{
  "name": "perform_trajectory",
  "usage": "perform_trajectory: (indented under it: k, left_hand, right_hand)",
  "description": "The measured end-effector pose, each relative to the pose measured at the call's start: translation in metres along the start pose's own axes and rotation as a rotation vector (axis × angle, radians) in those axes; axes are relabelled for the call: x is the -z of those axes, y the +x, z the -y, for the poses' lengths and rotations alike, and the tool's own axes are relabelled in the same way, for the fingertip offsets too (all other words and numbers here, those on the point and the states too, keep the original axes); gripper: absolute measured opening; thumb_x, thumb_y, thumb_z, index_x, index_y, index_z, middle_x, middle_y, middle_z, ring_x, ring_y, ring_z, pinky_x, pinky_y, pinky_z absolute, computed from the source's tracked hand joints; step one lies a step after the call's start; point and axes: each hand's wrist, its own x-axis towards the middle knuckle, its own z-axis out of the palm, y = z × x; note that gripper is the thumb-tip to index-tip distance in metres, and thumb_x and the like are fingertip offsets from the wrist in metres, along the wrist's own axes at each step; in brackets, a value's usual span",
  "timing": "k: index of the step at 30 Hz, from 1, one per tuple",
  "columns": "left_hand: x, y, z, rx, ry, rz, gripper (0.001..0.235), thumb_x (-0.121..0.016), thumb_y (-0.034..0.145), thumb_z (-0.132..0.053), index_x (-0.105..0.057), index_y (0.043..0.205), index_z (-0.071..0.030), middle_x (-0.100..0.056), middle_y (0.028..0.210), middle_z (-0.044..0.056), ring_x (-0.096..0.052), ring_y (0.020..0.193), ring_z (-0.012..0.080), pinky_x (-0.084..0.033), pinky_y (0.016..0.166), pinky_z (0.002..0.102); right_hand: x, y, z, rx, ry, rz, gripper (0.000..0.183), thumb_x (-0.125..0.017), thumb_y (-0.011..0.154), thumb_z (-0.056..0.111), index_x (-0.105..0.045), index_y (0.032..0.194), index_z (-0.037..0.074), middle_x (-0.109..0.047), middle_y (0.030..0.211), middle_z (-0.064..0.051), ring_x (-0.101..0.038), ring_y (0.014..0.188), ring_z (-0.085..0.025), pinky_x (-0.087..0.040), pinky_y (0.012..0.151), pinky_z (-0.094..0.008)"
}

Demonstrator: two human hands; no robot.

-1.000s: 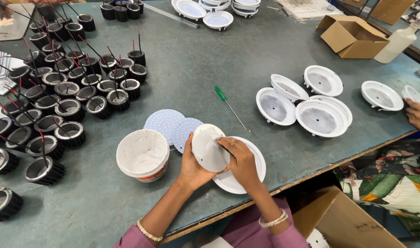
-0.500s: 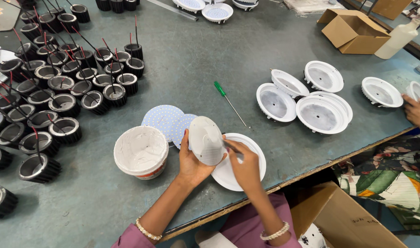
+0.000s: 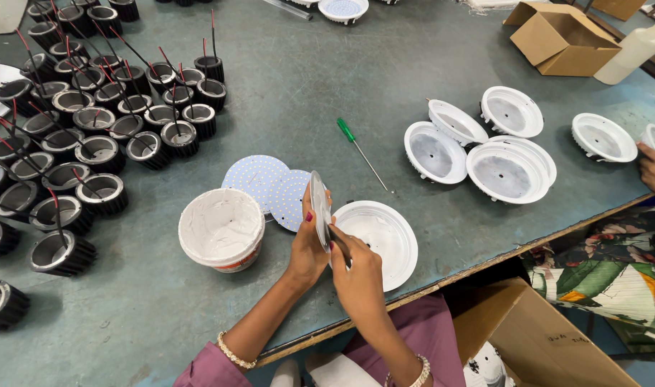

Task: The person applies a white paste to the interior of white circular plastic housings using a small metal spatula. She then places a circular LED panel into each housing and presses it down. The process is repeated for multiple units on a factory workbench.

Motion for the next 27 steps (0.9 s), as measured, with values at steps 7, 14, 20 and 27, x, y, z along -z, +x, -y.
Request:
perform_trajectory:
  k: [7,14,20,27]
  left_hand:
    - [-0.005,0.003,-0.006,-0.015,-0.090,0.010,0.090,-0.059,0.093,-0.060,-0.022,0.163,-0.018,-0.035,0.161,0.005,-0.035,0.145,0.0157,-0.032,0.118,0.036]
    - [-0.005,0.002,-0.008,0.107,-0.400,0.045,0.083,-0.057,0.096,-0.061,-0.039,0.155,-0.006,-0.051,0.149,0.009,-0.047,0.134,0.0217,-0.036,0.113,0.040]
    - [-0.007,-0.002,-0.008,0.067,-0.201,0.049,0.092,-0.061,0.092,-0.059,-0.028,0.161,-0.009,-0.040,0.159,0.004,-0.039,0.145,0.0162,-0.035,0.115,0.038]
    - [-0.012,-0.001,-0.009,-0.086,0.102,0.135,0.116,-0.071,0.084,-0.064,-0.005,0.169,-0.018,-0.016,0.167,0.009,-0.026,0.141,0.0240,-0.027,0.119,0.041]
  right_hand:
    - [0.023,0.003,0.003,-0.040,0.033,0.061,0.035,-0.066,0.091,0.009,-0.074,0.124,0.007,-0.078,0.098,-0.017,-0.076,0.084,-0.027,-0.057,0.078,-0.034]
    - [0.020,0.046,-0.034,0.036,0.075,0.031,0.029,-0.069,0.088,0.009,-0.075,0.114,0.001,-0.080,0.103,-0.016,-0.079,0.094,-0.021,-0.058,0.084,-0.031]
    - [0.020,0.030,-0.015,-0.126,-0.009,0.069,0.029,-0.069,0.087,0.013,-0.078,0.112,0.005,-0.079,0.087,-0.016,-0.076,0.077,-0.020,-0.056,0.073,-0.032]
    - [0.032,0.022,0.017,-0.036,0.110,0.034,0.034,-0.069,0.087,0.012,-0.073,0.119,0.002,-0.079,0.090,-0.010,-0.074,0.079,-0.010,-0.057,0.072,-0.028]
